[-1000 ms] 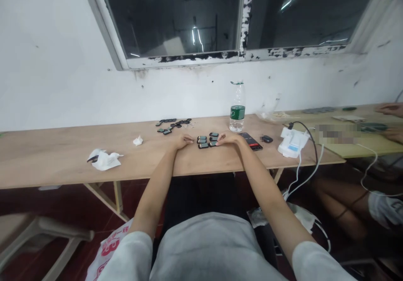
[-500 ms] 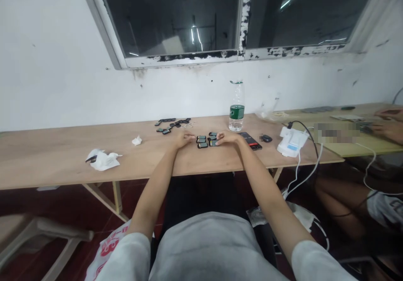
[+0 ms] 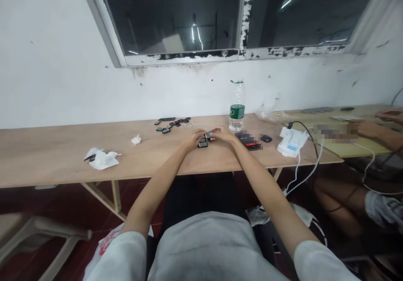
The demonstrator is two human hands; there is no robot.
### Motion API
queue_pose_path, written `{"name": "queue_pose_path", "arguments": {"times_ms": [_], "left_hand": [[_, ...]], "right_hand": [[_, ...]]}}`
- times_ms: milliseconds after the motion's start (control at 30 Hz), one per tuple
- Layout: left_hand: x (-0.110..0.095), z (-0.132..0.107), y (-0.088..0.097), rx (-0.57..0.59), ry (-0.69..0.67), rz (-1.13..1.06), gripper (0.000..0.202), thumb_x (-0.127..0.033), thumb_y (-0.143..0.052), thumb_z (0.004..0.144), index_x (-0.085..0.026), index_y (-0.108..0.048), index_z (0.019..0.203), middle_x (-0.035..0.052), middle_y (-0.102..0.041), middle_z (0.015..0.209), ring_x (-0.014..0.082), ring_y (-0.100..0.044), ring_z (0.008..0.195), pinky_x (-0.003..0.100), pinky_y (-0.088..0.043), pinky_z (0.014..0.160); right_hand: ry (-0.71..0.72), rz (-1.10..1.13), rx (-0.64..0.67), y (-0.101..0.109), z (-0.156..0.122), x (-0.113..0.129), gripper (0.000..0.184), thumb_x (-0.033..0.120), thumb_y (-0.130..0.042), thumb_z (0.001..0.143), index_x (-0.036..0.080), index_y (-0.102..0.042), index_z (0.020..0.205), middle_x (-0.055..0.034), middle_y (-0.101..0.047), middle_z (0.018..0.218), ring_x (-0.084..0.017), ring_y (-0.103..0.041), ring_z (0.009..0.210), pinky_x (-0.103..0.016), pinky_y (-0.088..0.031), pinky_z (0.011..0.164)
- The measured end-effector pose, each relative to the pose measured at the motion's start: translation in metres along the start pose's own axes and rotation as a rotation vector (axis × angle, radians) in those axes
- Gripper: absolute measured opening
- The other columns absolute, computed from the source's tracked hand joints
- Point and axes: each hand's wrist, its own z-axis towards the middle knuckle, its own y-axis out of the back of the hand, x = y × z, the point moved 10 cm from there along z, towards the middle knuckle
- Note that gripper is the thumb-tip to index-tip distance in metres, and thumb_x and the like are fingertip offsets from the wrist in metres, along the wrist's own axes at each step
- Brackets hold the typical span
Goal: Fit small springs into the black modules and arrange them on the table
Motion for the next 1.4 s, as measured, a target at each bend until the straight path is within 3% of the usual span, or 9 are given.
{"name": "queue_pose_path", "arguments": {"times_ms": [200,367,733,833,1000,1200,1400], "left_hand": [[-0.006,0.0,0.0,0.019,0.019,0.035,0.033,-0.024,-0.056,0.1,-0.021,-0.072,0.128,0.0114,-0.07,0.136,0.0304,-0.064,0.13,0.05,-0.048,0.118],[-0.006,-0.002,0.005,-0.038,0.053,-0.095,0.031,-0.019,-0.065,0.093,-0.024,-0.075,0.122,0.0119,-0.07,0.135,0.0312,-0.064,0.131,0.05,-0.047,0.119],[0.002,-0.003,-0.002,0.019,0.041,0.026,0.062,0.001,-0.052,0.082,-0.023,-0.069,0.136,0.0092,-0.063,0.15,0.0295,-0.055,0.142,0.049,-0.042,0.124],[0.004,-0.001,-0.003,0.01,0.04,0.016,0.057,-0.003,-0.054,0.086,-0.024,-0.069,0.137,0.0081,-0.063,0.149,0.0293,-0.057,0.141,0.05,-0.043,0.124],[0.005,0.0,-0.002,-0.015,0.052,-0.031,0.038,-0.023,-0.059,0.098,-0.023,-0.071,0.134,0.0093,-0.064,0.149,0.03,-0.058,0.14,0.05,-0.042,0.124],[0.004,-0.001,0.001,-0.041,0.052,-0.089,0.032,-0.032,-0.058,0.1,-0.02,-0.075,0.124,0.013,-0.068,0.144,0.0327,-0.062,0.135,0.053,-0.043,0.122],[0.014,-0.001,0.008,-0.113,0.147,-0.092,0.029,-0.033,-0.051,0.104,-0.019,-0.074,0.118,0.0094,-0.077,0.119,0.0277,-0.072,0.113,0.044,-0.054,0.108]], "right_hand": [[0.014,0.051,-0.01,-0.001,0.0,0.0,0.036,0.027,-0.098,0.067,0.016,-0.072,0.089,-0.0036,-0.08,0.084,-0.017,-0.077,0.07,-0.026,-0.066,0.069],[0.029,0.081,0.008,-0.003,0.0,0.0,0.038,0.03,-0.099,0.066,0.016,-0.07,0.088,-0.0041,-0.079,0.085,-0.019,-0.078,0.074,-0.028,-0.067,0.071],[0.015,0.139,-0.006,-0.005,0.0,0.002,0.04,0.029,-0.098,0.068,0.017,-0.065,0.086,-0.0042,-0.079,0.082,-0.018,-0.078,0.073,-0.027,-0.066,0.072],[0.004,0.147,-0.014,-0.003,0.001,0.0,0.039,0.028,-0.098,0.069,0.018,-0.065,0.086,-0.0034,-0.079,0.081,-0.018,-0.078,0.072,-0.028,-0.066,0.072],[0.005,0.172,-0.022,-0.001,0.003,-0.003,0.038,0.026,-0.098,0.068,0.017,-0.067,0.088,-0.0041,-0.079,0.082,-0.019,-0.078,0.074,-0.029,-0.067,0.074],[-0.023,0.176,0.004,-0.003,0.004,-0.008,0.035,0.024,-0.098,0.069,0.017,-0.069,0.088,-0.0052,-0.08,0.087,-0.018,-0.078,0.074,-0.028,-0.067,0.074],[-0.056,0.179,0.021,-0.008,0.005,-0.011,0.036,0.022,-0.098,0.068,0.017,-0.068,0.086,-0.0048,-0.079,0.084,-0.019,-0.077,0.071,-0.028,-0.067,0.071]]}}
